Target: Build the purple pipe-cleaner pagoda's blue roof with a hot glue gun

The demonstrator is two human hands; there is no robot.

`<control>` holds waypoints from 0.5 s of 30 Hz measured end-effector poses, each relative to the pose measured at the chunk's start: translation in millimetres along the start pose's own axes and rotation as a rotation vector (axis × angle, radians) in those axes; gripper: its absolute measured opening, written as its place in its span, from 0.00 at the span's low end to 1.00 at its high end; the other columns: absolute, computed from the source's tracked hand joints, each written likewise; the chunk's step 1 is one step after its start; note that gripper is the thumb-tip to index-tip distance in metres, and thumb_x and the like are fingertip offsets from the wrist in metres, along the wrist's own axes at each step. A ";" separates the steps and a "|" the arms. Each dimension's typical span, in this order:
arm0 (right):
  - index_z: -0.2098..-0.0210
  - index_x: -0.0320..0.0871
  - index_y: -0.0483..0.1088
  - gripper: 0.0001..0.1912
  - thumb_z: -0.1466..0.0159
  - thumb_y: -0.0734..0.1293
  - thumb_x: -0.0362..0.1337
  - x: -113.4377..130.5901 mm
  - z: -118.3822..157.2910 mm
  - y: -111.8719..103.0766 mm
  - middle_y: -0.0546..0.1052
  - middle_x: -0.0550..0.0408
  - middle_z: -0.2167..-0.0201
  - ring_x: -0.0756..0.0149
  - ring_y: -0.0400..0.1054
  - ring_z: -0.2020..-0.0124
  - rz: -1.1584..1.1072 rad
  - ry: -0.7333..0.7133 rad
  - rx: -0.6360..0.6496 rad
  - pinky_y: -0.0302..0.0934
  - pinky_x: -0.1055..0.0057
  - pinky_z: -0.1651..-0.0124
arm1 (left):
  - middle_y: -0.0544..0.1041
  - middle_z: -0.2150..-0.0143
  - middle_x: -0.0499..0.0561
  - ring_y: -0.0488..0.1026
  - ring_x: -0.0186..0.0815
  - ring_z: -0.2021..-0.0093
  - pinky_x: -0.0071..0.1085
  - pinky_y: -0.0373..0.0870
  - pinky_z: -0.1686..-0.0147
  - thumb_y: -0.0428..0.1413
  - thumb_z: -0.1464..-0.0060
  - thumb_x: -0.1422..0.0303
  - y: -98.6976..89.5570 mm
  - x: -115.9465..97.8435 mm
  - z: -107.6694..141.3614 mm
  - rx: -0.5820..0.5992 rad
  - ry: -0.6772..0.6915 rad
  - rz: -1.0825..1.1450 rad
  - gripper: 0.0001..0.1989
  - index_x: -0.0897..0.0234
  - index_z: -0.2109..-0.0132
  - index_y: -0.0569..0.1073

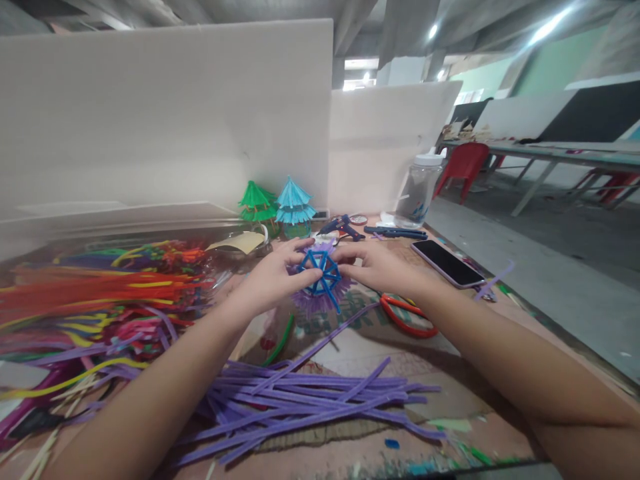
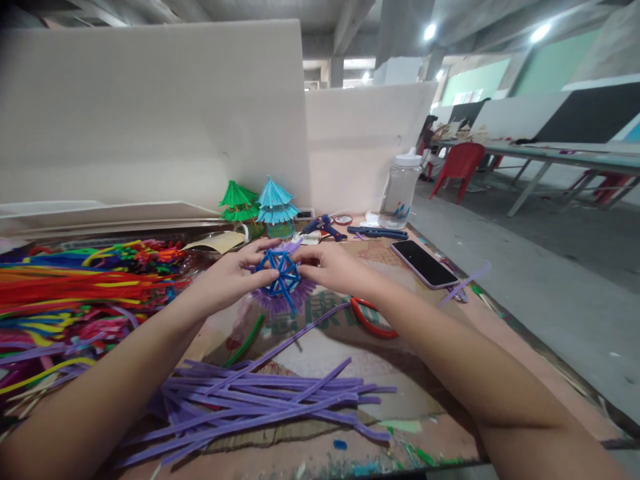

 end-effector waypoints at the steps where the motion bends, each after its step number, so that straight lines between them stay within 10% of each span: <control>1: 0.63 0.43 0.77 0.09 0.36 0.64 0.32 0.1 -0.1 0.4 0.78 0.55 0.66 0.63 0.70 0.62 0.001 0.001 -0.002 0.61 0.68 0.57 | 0.68 0.33 0.54 0.62 0.50 0.33 0.47 0.55 0.33 0.59 0.48 0.56 0.6 -0.8 -0.1 -0.007 0.009 -0.005 0.13 0.60 0.71 0.77; 15: 0.70 0.41 0.72 0.18 0.32 0.62 0.46 10.3 5.7 -17.7 0.72 0.58 0.78 0.69 0.63 0.75 0.092 0.098 -0.061 0.50 0.72 0.72 | 0.72 0.36 0.56 0.65 0.51 0.34 0.47 0.61 0.36 0.58 0.47 0.52 -0.4 12.9 -7.2 -0.115 -0.064 0.098 0.17 0.59 0.61 0.83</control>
Point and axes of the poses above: each hand's wrist, its own z-axis away from the middle knuckle, its own y-axis out of the palm, x = y × z, the point moved 1 cm from there along -z, towards the middle knuckle
